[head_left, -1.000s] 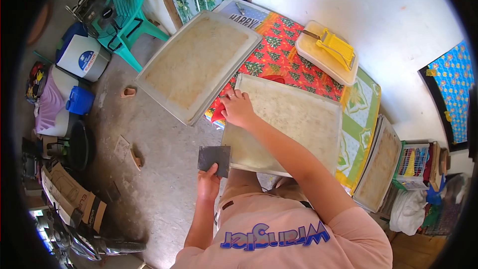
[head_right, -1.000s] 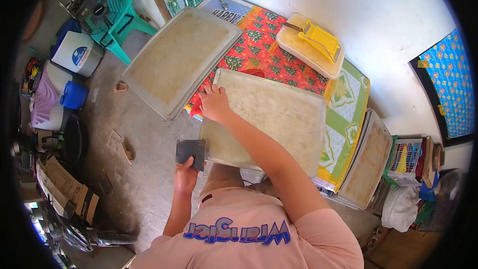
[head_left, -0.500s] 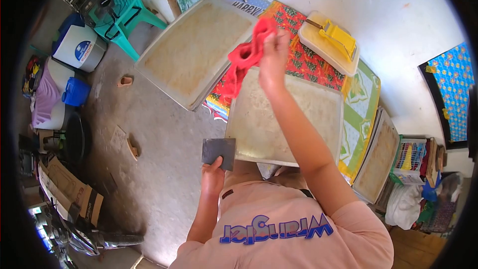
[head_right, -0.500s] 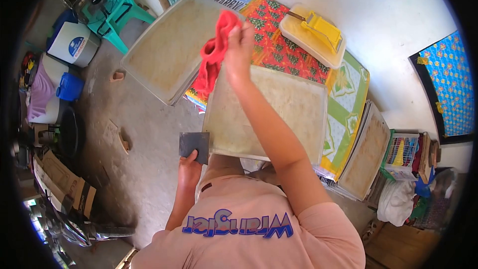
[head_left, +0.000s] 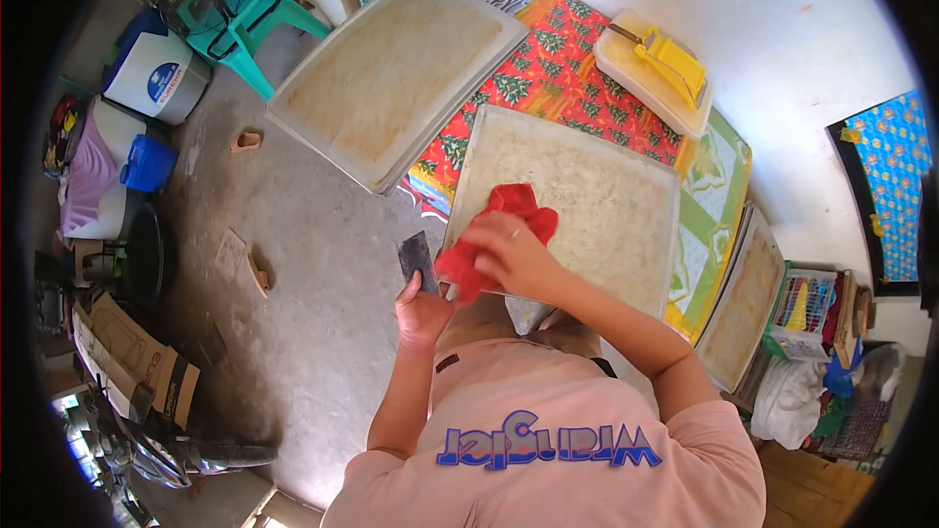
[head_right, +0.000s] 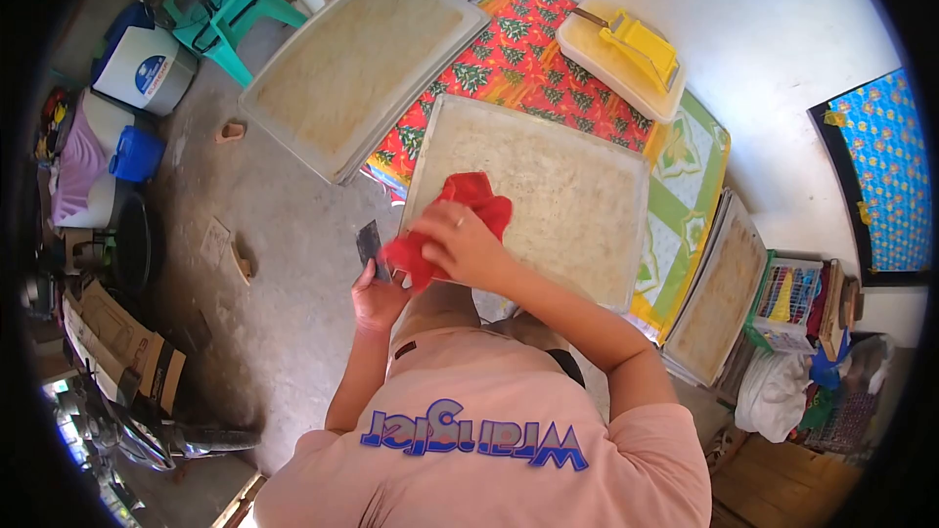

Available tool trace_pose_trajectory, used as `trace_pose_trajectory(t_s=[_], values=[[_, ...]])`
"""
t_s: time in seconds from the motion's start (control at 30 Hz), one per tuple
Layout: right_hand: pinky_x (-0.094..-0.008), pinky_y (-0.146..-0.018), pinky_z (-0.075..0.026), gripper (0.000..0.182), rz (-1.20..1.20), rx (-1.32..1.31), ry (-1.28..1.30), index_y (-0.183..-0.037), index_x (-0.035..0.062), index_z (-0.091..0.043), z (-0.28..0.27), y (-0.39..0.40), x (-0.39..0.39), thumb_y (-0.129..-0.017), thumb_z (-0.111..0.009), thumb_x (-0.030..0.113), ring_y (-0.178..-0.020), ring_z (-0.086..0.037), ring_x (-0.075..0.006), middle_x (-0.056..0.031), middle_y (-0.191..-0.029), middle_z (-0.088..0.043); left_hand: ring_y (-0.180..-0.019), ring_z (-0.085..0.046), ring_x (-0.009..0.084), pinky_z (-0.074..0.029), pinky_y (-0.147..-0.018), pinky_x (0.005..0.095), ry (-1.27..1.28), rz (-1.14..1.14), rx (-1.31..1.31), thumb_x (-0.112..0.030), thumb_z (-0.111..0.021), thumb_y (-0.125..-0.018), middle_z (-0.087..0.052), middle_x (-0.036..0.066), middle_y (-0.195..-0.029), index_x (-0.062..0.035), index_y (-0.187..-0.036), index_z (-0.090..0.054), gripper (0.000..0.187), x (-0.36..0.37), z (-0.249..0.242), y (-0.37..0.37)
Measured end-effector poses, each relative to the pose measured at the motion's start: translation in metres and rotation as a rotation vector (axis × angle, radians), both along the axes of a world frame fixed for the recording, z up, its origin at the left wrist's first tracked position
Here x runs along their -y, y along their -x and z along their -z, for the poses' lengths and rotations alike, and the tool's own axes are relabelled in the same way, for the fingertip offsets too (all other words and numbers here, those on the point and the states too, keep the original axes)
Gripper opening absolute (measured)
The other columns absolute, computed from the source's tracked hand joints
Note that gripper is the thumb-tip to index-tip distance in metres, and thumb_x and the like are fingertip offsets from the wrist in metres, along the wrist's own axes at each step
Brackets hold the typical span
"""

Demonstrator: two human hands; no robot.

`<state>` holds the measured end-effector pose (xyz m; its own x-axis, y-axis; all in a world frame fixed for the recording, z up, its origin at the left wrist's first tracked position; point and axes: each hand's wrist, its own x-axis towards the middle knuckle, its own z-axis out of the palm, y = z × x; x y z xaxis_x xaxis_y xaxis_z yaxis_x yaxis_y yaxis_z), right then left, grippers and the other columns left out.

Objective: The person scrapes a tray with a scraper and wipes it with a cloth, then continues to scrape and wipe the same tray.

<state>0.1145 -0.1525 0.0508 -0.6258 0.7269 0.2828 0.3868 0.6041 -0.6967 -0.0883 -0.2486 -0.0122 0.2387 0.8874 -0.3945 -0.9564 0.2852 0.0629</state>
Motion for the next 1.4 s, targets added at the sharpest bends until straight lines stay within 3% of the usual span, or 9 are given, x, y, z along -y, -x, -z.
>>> trace_pose_trajectory(t_s=[0.03, 0.1, 0.33, 0.57, 0.67, 0.87, 1.07, 1.17, 1.4], values=[[-0.0571, -0.106, -0.034, 0.041, 0.008, 0.312, -0.138, -0.129, 0.0289, -0.057, 0.018, -0.001, 0.019, -0.088, -0.062, 0.024, -0.127, -0.045, -0.0338, -0.0050, -0.137, -0.051, -0.129, -0.047, 0.0327, -0.028, -0.112, 0.0550, -0.055, 0.021, 0.049, -0.033, -0.058, -0.093, -0.053, 0.013, -0.138, -0.0046, -0.131, -0.052, 0.048, 0.000, 0.014, 0.001], [-0.0604, -0.109, -0.029, 0.043, -0.036, 0.387, -0.276, -0.128, 0.0336, -0.059, 0.039, -0.004, 0.030, -0.086, -0.064, 0.026, -0.130, -0.044, -0.0321, -0.0007, -0.143, -0.048, -0.128, -0.048, 0.0332, -0.030, -0.112, 0.0531, -0.055, -0.003, 0.114, -0.031, -0.058, -0.093, -0.054, 0.017, -0.135, 0.0005, -0.130, -0.051, 0.050, 0.005, 0.033, 0.005], [-0.0401, -0.093, -0.041, 0.040, 0.192, 0.353, -0.218, -0.124, 0.0286, -0.064, 0.052, 0.019, -0.019, -0.084, -0.064, 0.024, -0.115, -0.050, -0.0243, 0.0025, -0.130, -0.057, -0.125, -0.052, 0.0281, -0.039, -0.102, 0.0600, 0.049, 0.078, -0.119, -0.028, -0.063, -0.090, -0.061, 0.013, -0.127, -0.0033, -0.128, -0.055, 0.046, 0.000, 0.015, 0.004], [-0.0507, -0.105, -0.037, 0.040, 0.269, 0.273, -0.378, -0.127, 0.0257, -0.062, 0.058, 0.037, -0.060, -0.087, -0.064, 0.022, -0.127, -0.047, -0.0274, 0.0000, -0.136, -0.054, -0.112, -0.061, 0.0215, -0.053, -0.089, 0.0444, 0.052, 0.068, -0.431, -0.009, -0.067, -0.088, -0.064, 0.009, -0.121, -0.0048, -0.126, -0.056, 0.040, -0.010, 0.022, 0.008], [-0.0483, -0.104, -0.039, 0.039, 0.324, 0.264, -0.393, -0.127, 0.0217, -0.062, 0.063, 0.042, -0.082, -0.088, -0.063, 0.022, -0.125, -0.049, -0.0279, -0.0019, -0.135, -0.055, -0.106, -0.063, 0.0210, -0.053, -0.089, 0.0381, 0.133, 0.010, -0.466, -0.002, -0.066, -0.087, -0.065, 0.008, -0.119, -0.0030, -0.125, -0.057, 0.039, -0.016, 0.022, 0.001], [-0.0474, -0.104, -0.041, 0.037, 0.304, 0.174, -0.321, -0.125, 0.0169, -0.062, 0.067, 0.041, -0.094, -0.088, -0.062, 0.019, -0.125, -0.051, -0.0306, -0.0056, -0.133, -0.055, -0.106, -0.063, 0.0204, -0.049, -0.093, 0.0360, 0.089, -0.026, -0.660, -0.003, -0.065, -0.087, -0.064, 0.010, -0.117, 0.0008, -0.127, -0.054, 0.041, -0.023, 0.017, -0.001], [-0.0477, -0.103, -0.042, 0.036, 0.335, 0.162, -0.335, -0.125, 0.0159, -0.063, 0.066, 0.040, -0.101, -0.089, -0.061, 0.019, -0.125, -0.051, -0.0310, -0.0068, -0.134, -0.055, -0.075, -0.068, 0.0159, -0.057, -0.066, 0.0300, -0.034, 0.186, -1.037, -0.010, -0.071, -0.084, -0.071, 0.008, -0.090, 0.0036, -0.101, -0.069, 0.022, -0.056, 0.018, 0.007], [-0.0485, -0.103, -0.042, 0.035, 0.451, 0.216, -0.368, -0.125, 0.0151, -0.064, 0.068, 0.039, -0.121, -0.090, -0.059, 0.020, -0.125, -0.052, -0.0312, -0.0075, -0.133, -0.056, -0.066, -0.068, 0.0161, -0.057, -0.055, 0.0292, -0.021, 0.168, -1.040, -0.011, -0.070, -0.084, -0.072, 0.009, -0.086, 0.0039, -0.098, -0.070, 0.021, -0.058, 0.011, 0.003], [-0.0542, -0.108, -0.036, 0.039, 0.724, 0.315, -0.401, -0.128, 0.0149, -0.063, 0.085, 0.021, -0.177, -0.091, -0.056, 0.025, -0.132, -0.046, -0.0330, -0.0104, -0.140, -0.052, -0.066, -0.068, 0.0167, -0.058, -0.055, 0.0292, 0.004, 0.171, -1.064, -0.012, -0.070, -0.085, -0.071, 0.010, -0.087, 0.0050, -0.099, -0.069, 0.022, -0.054, 0.014, 0.002]])
